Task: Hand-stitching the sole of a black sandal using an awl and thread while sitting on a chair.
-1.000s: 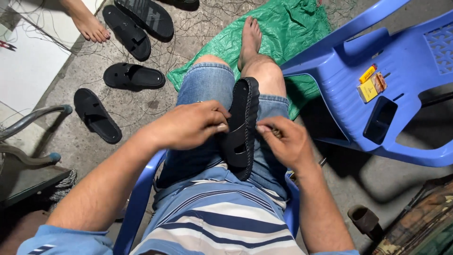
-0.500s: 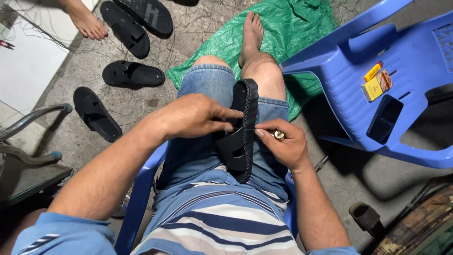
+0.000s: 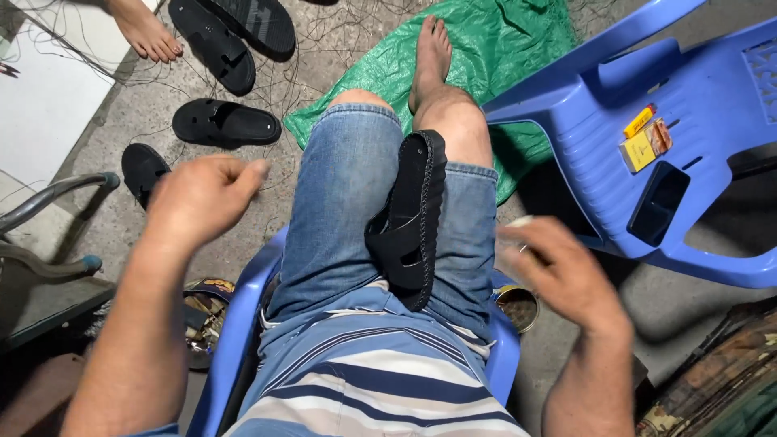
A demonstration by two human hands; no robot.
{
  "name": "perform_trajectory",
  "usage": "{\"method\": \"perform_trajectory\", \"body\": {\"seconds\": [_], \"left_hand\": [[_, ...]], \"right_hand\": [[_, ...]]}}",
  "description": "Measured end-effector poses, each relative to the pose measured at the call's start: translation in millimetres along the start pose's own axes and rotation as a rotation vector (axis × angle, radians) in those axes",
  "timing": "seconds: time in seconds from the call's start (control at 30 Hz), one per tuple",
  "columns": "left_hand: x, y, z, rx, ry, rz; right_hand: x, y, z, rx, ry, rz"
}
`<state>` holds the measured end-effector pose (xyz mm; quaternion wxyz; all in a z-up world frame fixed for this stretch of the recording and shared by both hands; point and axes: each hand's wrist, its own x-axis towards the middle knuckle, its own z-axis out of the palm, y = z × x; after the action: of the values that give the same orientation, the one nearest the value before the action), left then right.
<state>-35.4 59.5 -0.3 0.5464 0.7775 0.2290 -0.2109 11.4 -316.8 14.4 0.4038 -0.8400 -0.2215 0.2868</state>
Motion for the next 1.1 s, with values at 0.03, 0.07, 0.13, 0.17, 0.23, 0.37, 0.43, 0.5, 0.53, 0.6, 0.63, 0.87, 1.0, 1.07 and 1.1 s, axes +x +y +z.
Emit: {"method": "perform_trajectory", "body": {"seconds": [0.03,0.07,0.13,0.17,0.23,0.37,0.43,0.5,0.53,0.6,0.63,0.87,1.0,1.07,1.1], "left_hand": [[-0.5,-5.1,2.3,0.541,0.107,-0.013],[-1.0,-10.2,4.5,1.080,0.213,-0.021],[-5.2,9.3,25.1,0.887,0.163,0.295],[-9.3,18.3,36.0,0.685,0.103,0.602],[-7.5,26.6,62.3,0.532,-0.034,0.744],[-1.7,20.9,101.2,0.371,-0.203,0.617],[-3.5,23.5,103.6,0.309,-0.201,0.491],[-4.3,23.3,105.4,0.245,-0.199,0.364],[-4.6,21.9,105.9,0.216,-0.194,0.315],[-5.1,18.4,107.9,0.183,-0.186,0.264],[-4.2,16.9,108.8,0.172,-0.168,0.272],[-6.8,18.3,111.7,0.103,-0.111,0.315],[-9.4,15.2,125.2,0.092,-0.075,0.297],[-7.8,13.1,135.4,0.029,0.001,0.400],[-7.4,10.5,142.6,0.025,0.003,0.399]], "right_hand": [[-5.2,11.6,-7.2,-0.159,0.101,0.012],[-10.3,23.0,-14.4,-0.319,0.203,0.024],[0.7,10.3,-18.7,-0.322,0.188,-0.064],[2.1,3.4,-18.7,-0.313,0.174,-0.135],[19.6,-23.2,-3.6,-0.265,0.120,-0.204],[43.2,-31.8,13.4,-0.356,0.040,-0.241],[47.2,-33.3,13.7,-0.366,0.020,-0.241],[50.2,-33.7,13.5,-0.376,-0.001,-0.238],[50.9,-33.6,13.1,-0.377,-0.013,-0.227],[51.7,-33.9,12.8,-0.380,-0.029,-0.218],[52.2,-34.2,12.9,-0.372,-0.028,-0.203],[49.4,-29.5,17.1,-0.484,-0.011,-0.161],[43.5,-44.6,19.1,-0.650,-0.019,-0.158],[43.2,-56.0,20.1,-0.851,-0.025,-0.135],[42.6,-56.9,22.3,-0.853,-0.029,-0.137]]}}
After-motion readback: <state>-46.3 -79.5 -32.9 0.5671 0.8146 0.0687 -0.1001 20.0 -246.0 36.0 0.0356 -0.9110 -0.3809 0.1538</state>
